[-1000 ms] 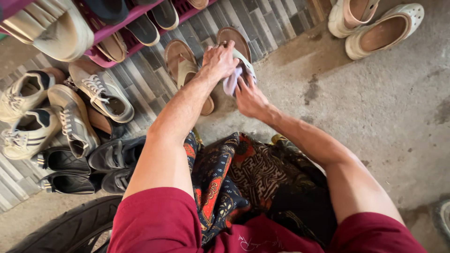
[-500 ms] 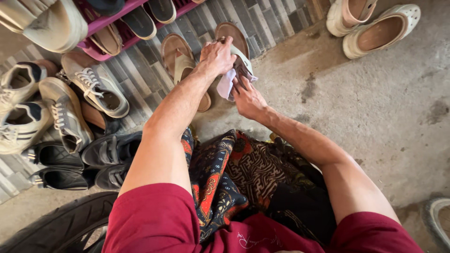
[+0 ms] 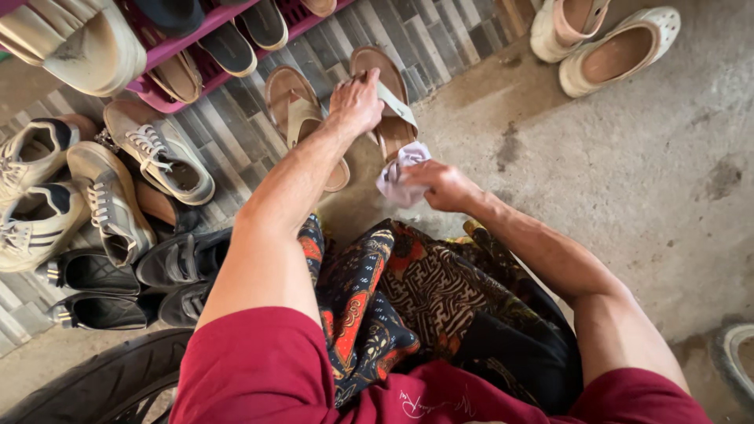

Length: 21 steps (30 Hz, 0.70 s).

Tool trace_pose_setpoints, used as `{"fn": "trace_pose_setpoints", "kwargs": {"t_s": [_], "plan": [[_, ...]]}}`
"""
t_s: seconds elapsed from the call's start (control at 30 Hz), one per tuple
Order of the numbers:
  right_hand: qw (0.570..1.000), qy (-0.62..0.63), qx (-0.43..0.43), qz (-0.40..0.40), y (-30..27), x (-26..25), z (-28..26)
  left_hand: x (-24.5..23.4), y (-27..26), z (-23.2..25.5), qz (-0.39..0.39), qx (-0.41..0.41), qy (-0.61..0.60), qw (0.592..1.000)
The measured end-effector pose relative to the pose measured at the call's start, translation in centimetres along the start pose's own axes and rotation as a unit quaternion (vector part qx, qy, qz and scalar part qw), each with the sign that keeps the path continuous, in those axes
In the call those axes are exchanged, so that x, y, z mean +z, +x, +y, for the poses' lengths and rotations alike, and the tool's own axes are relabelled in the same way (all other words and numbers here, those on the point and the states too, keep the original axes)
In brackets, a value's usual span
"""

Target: The person cleans a pair of sandals with a cloth, wiping the straps, the footbeds, and the soles before placing them back on a shoe rack.

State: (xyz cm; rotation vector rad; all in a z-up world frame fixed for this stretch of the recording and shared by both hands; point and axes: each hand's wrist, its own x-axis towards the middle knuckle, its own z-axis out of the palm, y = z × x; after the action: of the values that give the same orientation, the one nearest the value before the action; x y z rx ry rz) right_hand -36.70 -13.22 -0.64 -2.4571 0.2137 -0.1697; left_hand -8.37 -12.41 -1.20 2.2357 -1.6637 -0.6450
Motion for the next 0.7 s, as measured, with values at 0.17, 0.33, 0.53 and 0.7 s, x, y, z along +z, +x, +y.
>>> {"fn": "trace_pose_setpoints", "kwargs": {"t_s": [0.17, 0.33, 0.53, 0.7], "plan": [[0.863, 0.187, 0.468, 0.045, 1.8, -2.9, 1.8, -1.2, -3.8, 3.9, 0.041, -0.008, 0.004, 0.999], [0.859, 0.324, 0.296, 0.262, 2.8, -2.3, 5.6, 4.0, -3.4, 4.6, -0.118, -0.178, -0.151, 0.965], [0.843, 0.353, 0.326, 0.240, 4.4, 1.6, 5.9, 10.8, 0.9, 1.1, 0.017, -0.253, -0.257, 0.932], [0.898, 0.223, 0.288, 0.247, 4.2, 2.0, 3.4, 11.1, 1.2, 1.3, 0.153, -0.169, -0.397, 0.889]]}}
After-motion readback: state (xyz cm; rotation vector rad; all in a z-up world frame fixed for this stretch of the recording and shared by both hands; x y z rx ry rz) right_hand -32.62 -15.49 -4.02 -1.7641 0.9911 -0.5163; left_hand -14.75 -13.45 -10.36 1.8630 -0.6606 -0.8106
